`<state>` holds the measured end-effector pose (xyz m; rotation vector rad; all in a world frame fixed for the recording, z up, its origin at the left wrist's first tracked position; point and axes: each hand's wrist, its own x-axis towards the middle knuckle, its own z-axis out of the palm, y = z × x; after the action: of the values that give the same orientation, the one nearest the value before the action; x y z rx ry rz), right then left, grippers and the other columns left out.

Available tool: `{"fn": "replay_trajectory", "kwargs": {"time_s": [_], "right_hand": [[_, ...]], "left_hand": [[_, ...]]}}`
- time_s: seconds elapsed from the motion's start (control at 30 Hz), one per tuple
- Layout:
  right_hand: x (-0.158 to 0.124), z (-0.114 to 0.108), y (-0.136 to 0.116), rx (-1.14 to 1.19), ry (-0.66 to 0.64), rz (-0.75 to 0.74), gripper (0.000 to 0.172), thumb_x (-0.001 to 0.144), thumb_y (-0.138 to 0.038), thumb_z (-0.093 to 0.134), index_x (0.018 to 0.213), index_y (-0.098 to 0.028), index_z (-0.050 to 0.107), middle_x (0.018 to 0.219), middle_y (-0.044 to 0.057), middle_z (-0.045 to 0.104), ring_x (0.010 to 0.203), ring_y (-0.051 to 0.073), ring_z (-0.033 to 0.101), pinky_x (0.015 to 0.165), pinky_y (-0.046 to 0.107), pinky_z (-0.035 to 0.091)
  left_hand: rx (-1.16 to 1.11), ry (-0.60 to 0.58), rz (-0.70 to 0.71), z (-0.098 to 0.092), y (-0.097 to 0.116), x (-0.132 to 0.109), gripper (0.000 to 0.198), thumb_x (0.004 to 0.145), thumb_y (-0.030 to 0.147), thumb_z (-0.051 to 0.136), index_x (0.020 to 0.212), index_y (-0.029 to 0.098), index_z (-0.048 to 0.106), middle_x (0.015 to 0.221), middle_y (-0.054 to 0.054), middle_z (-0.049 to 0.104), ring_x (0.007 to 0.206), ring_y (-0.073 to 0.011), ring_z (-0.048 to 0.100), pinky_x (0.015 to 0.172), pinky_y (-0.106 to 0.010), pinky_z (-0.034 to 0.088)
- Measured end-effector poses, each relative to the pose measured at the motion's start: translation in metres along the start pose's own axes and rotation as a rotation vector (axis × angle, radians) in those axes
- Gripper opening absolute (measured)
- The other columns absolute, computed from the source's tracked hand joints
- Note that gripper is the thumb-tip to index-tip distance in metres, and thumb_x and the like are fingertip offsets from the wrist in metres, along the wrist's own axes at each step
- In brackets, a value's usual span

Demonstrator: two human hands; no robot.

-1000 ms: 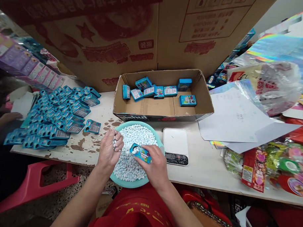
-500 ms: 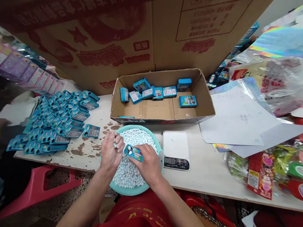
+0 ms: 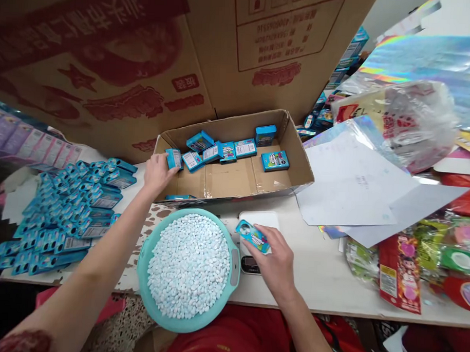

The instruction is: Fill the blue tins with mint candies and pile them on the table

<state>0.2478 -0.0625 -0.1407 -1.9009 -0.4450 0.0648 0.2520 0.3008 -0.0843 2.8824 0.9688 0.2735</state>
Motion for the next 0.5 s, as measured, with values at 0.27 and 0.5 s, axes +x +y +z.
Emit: {"fn": "replay_trajectory", "kwargs": {"time_s": [0.27, 0.5], "right_hand": [[-0.005, 0.011, 0.058, -0.032, 0.052, 0.052, 0.030, 0.079, -0.042, 0.065, 0.100, -0.021, 0.065, 0.091, 0.006, 0.067, 0.084, 0.020, 0.065, 0.077, 0.038, 0.056], [-0.015, 0.008, 0.068, -0.047, 0.004, 0.048, 0.035, 0.080, -0.039, 0.065, 0.111, -0.023, 0.061, 0.104, 0.008, 0.064, 0.095, 0.022, 0.062, 0.083, 0.043, 0.055]], "left_hand": [[0.510, -0.209, 0.148, 0.046, -0.008, 0.049, 0.042, 0.081, 0.024, 0.047, 0.118, 0.004, 0.052, 0.122, -0.028, 0.049, 0.114, -0.0388, 0.041, 0.088, -0.050, 0.036], [0.450, -0.222, 0.140, 0.052, -0.007, 0.070, 0.066, 0.084, 0.043, 0.045, 0.141, 0.014, 0.029, 0.141, -0.025, 0.032, 0.116, -0.0398, 0.040, 0.084, -0.050, 0.041]]}}
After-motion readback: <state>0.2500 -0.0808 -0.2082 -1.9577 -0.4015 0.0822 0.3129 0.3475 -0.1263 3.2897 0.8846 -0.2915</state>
